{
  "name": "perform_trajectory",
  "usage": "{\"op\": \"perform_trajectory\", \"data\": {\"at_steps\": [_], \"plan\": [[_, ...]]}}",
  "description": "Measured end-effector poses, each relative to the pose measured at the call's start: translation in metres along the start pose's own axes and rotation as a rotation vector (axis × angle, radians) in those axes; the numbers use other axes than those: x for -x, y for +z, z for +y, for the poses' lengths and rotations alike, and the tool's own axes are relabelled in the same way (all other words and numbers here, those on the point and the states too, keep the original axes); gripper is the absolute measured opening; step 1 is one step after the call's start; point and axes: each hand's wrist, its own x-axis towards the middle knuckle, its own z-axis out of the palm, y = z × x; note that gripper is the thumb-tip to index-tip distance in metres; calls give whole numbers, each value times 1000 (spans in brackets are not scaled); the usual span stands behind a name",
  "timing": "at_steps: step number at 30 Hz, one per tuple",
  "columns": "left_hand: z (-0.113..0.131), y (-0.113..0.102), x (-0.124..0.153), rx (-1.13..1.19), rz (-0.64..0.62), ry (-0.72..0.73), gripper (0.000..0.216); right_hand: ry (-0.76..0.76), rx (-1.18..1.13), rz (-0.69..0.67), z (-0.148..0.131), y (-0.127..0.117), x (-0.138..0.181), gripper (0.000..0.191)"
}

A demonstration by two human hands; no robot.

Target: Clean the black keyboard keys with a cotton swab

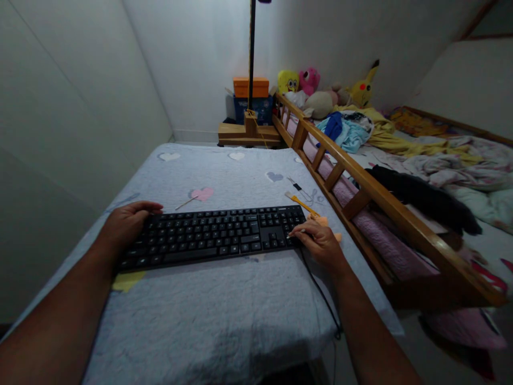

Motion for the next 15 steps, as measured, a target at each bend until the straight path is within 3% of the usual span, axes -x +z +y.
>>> {"op": "perform_trajectory", "data": {"at_steps": [15], "plan": [[12,-2,6,-16,7,-11,36,-24,13,-61,-4,-1,1,17]]}}
